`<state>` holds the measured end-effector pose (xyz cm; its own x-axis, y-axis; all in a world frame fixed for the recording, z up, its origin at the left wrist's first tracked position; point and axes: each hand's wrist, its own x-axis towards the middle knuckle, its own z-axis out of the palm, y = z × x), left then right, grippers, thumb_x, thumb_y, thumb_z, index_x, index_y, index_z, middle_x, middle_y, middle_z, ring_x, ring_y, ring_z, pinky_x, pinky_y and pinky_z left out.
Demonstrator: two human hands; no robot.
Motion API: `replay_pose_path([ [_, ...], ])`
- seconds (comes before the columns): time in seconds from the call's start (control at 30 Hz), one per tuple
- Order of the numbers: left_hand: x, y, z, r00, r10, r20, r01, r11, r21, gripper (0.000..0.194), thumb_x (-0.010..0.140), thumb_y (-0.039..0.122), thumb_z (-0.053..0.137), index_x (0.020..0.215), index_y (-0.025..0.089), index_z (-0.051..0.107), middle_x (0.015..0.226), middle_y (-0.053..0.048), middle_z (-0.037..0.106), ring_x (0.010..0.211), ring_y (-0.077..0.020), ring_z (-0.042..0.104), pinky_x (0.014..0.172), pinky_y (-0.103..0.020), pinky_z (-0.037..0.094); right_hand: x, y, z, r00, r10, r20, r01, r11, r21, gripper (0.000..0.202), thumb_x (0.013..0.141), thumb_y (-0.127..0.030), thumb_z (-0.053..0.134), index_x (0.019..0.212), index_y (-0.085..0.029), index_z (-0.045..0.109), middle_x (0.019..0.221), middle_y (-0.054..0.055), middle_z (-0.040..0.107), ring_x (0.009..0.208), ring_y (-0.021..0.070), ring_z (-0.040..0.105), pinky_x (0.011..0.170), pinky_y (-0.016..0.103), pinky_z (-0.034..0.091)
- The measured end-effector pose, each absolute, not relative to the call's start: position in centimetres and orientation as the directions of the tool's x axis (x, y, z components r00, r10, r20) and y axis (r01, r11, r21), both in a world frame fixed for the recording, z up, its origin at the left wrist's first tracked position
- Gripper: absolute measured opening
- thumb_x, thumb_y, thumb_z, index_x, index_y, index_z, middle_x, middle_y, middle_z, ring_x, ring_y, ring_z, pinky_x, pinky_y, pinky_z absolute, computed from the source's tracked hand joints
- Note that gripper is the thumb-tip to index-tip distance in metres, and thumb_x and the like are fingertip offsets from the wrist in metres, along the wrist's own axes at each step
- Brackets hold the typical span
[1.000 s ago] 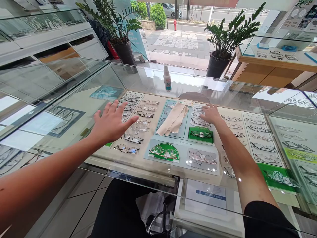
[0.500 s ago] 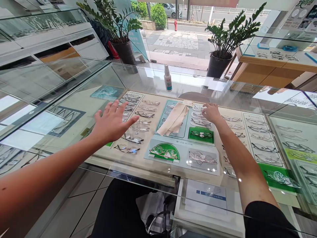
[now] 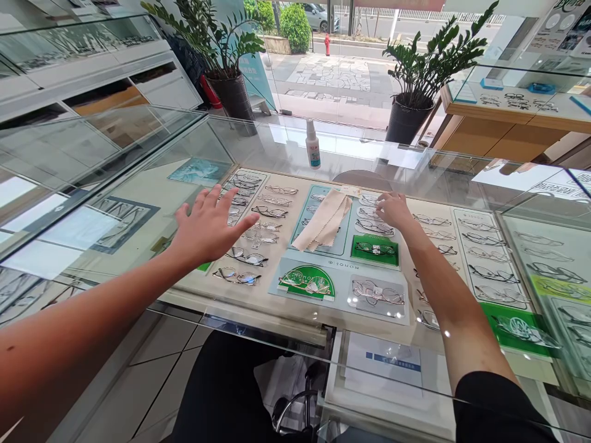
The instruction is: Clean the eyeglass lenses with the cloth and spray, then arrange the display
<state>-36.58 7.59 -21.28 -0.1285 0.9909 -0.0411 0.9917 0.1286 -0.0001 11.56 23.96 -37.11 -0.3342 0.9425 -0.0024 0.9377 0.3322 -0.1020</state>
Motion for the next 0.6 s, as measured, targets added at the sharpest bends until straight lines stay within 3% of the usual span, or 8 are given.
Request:
replay_pose_path([
  [0.13,-36.4,7.7,-21.1,-0.135,0.989,-0.066,0.991,0.137,0.014,0.109,0.105,0.087,0.018,0.189,0.019,0.022,0.198,-0.016,0.01,0.184,-0.041,0.009,0.142,-0.074,0.014,11.4,23.6,-36.4,-0.323,0.946,0.021,0.94,0.324,-0.11,0.037,0.105,-0.032,0.057,0.107,-0.02,0.091,0.154,0.017,0.074,0.149,0.0432,0.055,0.128,0.065,0.034],
  [0.23,-36.4,8.0,-21.3,-0.148,0.986,-0.073,0.989,0.15,0.012,0.11,0.105,0.089,0.019,0.19,0.02,0.022,0.198,-0.015,0.009,0.184,-0.0404,0.008,0.142,-0.073,0.014,10.7,22.9,-35.4,-0.29,0.952,0.101,0.944,0.302,-0.132,0.039,0.106,-0.03,0.055,0.122,-0.017,0.087,0.147,0.02,0.076,0.14,0.0424,0.06,0.124,0.061,0.038],
  [0.4,-36.4,8.3,-21.5,-0.132,0.99,-0.055,0.991,0.133,0.017,0.109,0.105,0.089,0.02,0.19,0.021,0.023,0.197,-0.016,0.012,0.183,-0.0438,0.011,0.141,-0.073,0.016,6.8,20.5,-34.3,-0.258,0.922,0.288,0.91,0.332,-0.247,0.045,0.108,-0.013,0.04,0.13,-0.014,0.081,0.13,0.021,0.08,0.125,0.0395,0.064,0.112,0.052,0.042],
  [0.6,-36.0,8.6,-21.6,-0.107,0.994,-0.03,0.989,0.109,0.098,0.113,0.103,0.091,0.025,0.189,0.019,0.025,0.196,-0.019,0.014,0.182,-0.0488,0.012,0.14,-0.076,0.014,0.4,15.1,-35.4,-0.341,0.898,0.279,0.887,0.405,-0.221,0.044,0.109,-0.006,0.038,0.127,-0.017,0.077,0.124,0.02,0.077,0.119,0.0377,0.059,0.105,0.048,0.041],
])
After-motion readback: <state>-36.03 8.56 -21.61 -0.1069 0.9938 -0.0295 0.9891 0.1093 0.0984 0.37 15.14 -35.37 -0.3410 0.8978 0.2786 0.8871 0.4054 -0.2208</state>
